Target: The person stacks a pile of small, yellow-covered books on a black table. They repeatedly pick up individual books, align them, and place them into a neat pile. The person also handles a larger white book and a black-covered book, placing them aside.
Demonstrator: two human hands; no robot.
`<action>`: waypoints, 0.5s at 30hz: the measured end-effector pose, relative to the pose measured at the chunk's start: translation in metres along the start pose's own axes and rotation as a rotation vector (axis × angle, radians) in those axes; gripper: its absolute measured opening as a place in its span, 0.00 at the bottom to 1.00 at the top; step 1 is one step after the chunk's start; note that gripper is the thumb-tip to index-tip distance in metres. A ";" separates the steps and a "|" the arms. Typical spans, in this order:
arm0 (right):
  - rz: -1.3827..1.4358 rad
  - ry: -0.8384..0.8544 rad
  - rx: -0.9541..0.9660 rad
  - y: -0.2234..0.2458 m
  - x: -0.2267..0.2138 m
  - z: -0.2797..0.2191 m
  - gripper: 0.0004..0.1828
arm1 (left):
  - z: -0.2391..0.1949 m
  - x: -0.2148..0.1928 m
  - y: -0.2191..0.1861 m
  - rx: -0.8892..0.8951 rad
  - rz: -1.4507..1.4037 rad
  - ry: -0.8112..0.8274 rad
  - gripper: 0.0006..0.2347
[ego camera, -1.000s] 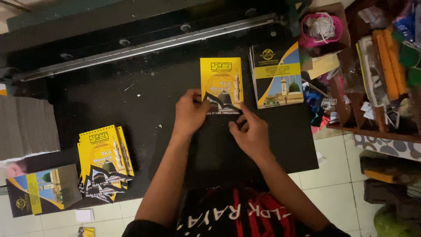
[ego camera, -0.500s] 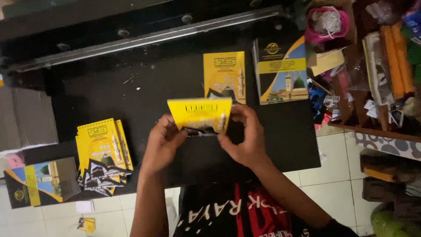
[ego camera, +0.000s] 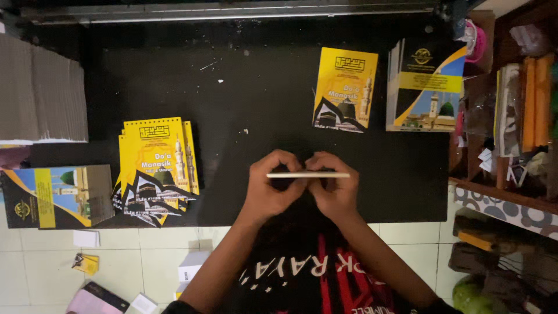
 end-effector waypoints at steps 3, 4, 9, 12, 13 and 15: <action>0.008 0.037 0.018 -0.016 0.002 -0.005 0.11 | -0.001 -0.003 0.015 0.026 0.042 0.036 0.10; 0.008 0.039 0.022 -0.017 0.003 -0.006 0.11 | -0.002 -0.006 0.016 0.022 0.043 0.033 0.10; -0.058 0.078 0.092 -0.022 0.003 -0.010 0.10 | 0.001 -0.009 0.020 -0.014 0.102 0.119 0.09; -0.040 0.106 0.113 -0.081 -0.018 -0.040 0.24 | 0.010 -0.028 0.000 -0.140 -0.110 0.098 0.08; -0.023 0.132 0.096 -0.051 -0.002 -0.029 0.24 | 0.014 -0.036 -0.011 -0.121 -0.096 0.072 0.08; 0.005 0.156 0.072 0.009 0.030 -0.010 0.34 | 0.019 -0.055 -0.028 -0.195 -0.251 0.018 0.07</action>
Point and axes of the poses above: each hand's wrist, its own z-axis towards the middle knuckle, its own x-axis out of the palm, y = z × x, the point moved 6 cm from there along z, towards the middle knuckle, and after that the axes turned 3 degrees about -y, right-handed, at the moved point
